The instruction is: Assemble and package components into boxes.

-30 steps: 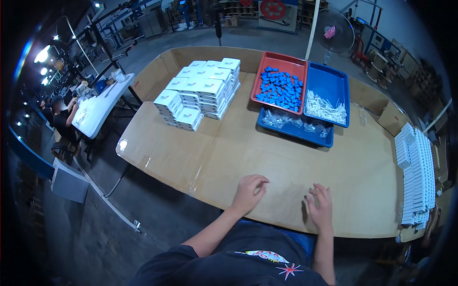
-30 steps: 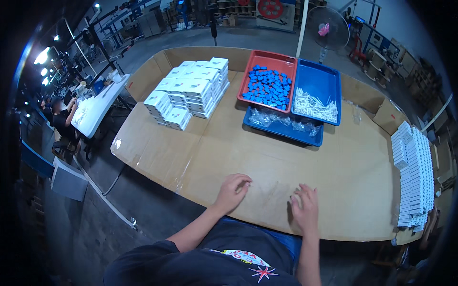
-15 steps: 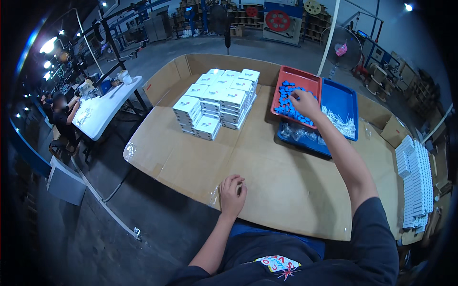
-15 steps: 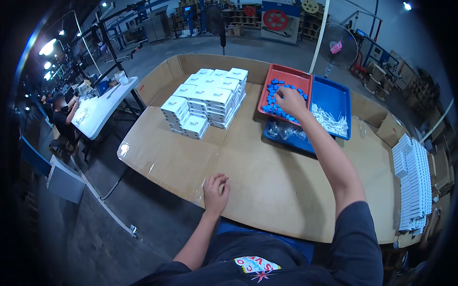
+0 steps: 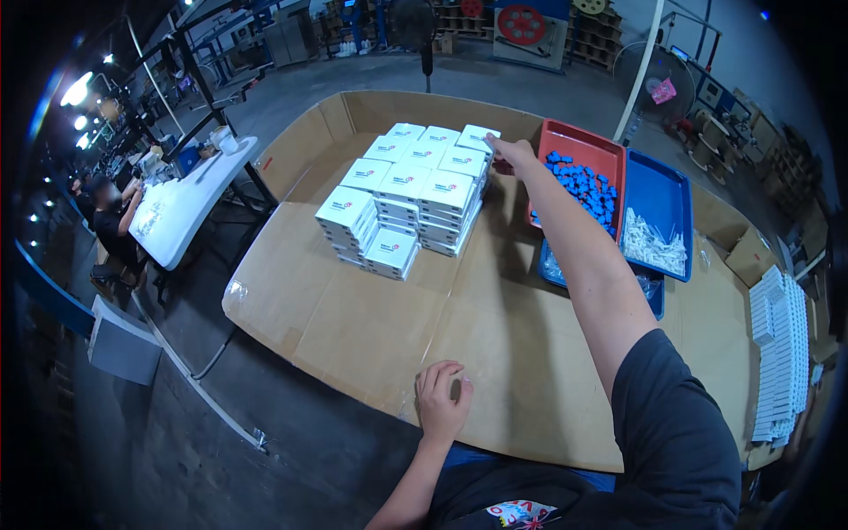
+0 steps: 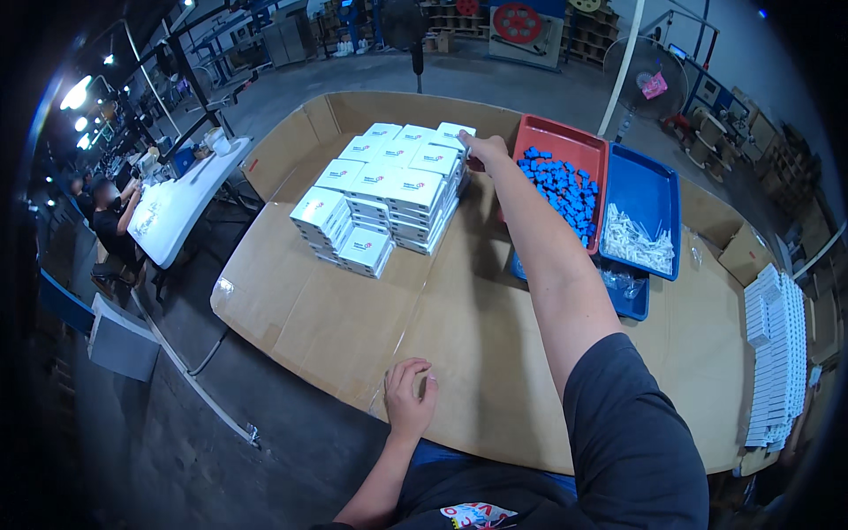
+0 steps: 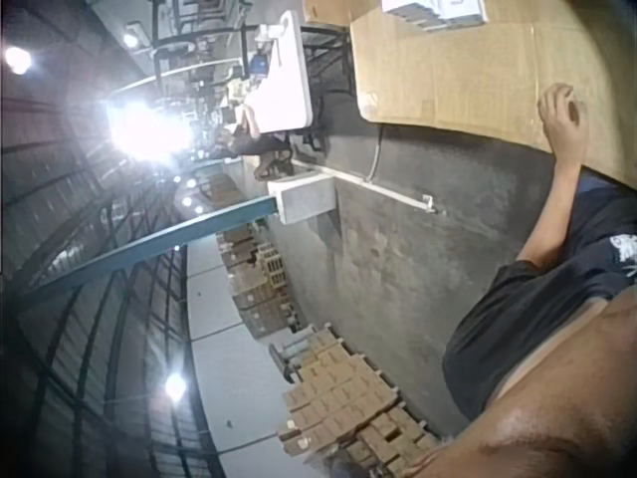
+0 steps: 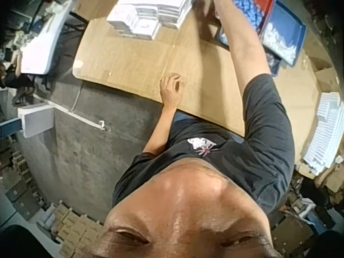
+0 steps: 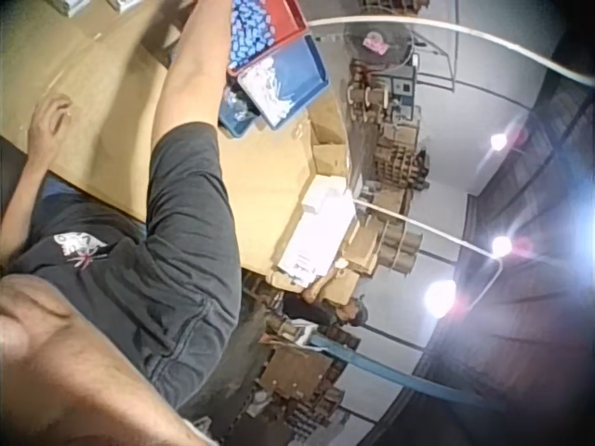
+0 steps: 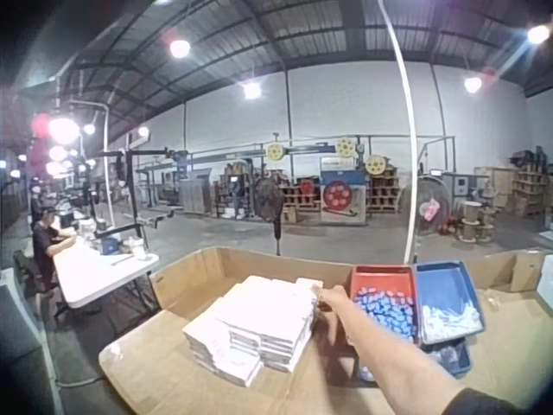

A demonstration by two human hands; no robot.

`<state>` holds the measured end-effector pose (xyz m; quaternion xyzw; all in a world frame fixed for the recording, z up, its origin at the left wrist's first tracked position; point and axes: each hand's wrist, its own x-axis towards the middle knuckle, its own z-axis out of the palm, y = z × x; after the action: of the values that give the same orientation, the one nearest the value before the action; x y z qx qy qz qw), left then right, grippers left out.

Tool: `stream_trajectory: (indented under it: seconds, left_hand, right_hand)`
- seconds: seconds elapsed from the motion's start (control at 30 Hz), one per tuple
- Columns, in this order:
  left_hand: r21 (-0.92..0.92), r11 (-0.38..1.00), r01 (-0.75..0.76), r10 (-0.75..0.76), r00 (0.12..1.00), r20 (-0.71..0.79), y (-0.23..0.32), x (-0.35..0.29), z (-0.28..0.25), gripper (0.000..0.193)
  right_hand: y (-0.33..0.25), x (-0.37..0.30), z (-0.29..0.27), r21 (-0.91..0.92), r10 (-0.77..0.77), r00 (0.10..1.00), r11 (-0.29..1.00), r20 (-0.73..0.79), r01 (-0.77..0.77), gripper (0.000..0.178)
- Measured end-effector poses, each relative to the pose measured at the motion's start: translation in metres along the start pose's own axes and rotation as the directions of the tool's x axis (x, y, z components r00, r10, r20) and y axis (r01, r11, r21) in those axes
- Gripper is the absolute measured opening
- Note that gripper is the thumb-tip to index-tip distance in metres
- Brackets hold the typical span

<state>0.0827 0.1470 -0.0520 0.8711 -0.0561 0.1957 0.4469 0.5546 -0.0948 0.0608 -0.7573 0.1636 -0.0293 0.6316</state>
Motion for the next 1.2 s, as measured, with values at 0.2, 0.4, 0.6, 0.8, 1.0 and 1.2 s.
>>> stream_trajectory:
  seconds: [0.2, 0.4, 0.6, 0.8, 1.0, 1.2]
  left_hand:
    - [0.009, 0.999, 0.034, -0.034, 0.999, 0.007, -0.002, 0.006, -0.007, 0.020]
    - [-0.008, 1.000, -0.007, 0.007, 1.000, -0.004, 0.002, 0.009, -0.006, 0.021]
    - [-0.021, 1.000, -0.002, 0.001, 1.000, -0.014, 0.005, 0.000, -0.004, 0.018]
    - [-0.076, 0.997, 0.017, -0.018, 1.000, -0.015, -0.007, -0.010, 0.002, 0.016]
    - [-0.293, 0.935, 0.202, -0.178, 0.978, 0.107, -0.009, -0.004, 0.005, 0.019]
    - [-0.612, 0.555, 0.563, -0.071, 0.765, 0.640, 0.105, 0.019, 0.011, 0.049]
  right_hand:
    - [0.003, 0.003, 0.020, 0.121, 0.023, 1.000, 0.992, -0.015, -0.021, 0.038]
    - [-0.006, 0.011, 0.009, 0.331, 0.041, 0.999, 0.943, -0.003, -0.037, 0.038]
    - [-0.020, -0.035, -0.017, 0.327, -0.051, 0.996, 0.942, -0.078, 0.074, 0.033]
    - [-0.027, -0.176, -0.073, 0.190, -0.698, 0.699, 0.673, -0.154, 0.715, 0.031]
    - [-0.004, -0.335, -0.158, 0.402, -0.701, 0.712, 0.662, 0.033, 0.633, 0.032]
    - [0.068, -0.430, -0.221, 0.342, -0.501, 0.808, 0.852, 0.310, 0.396, 0.061]
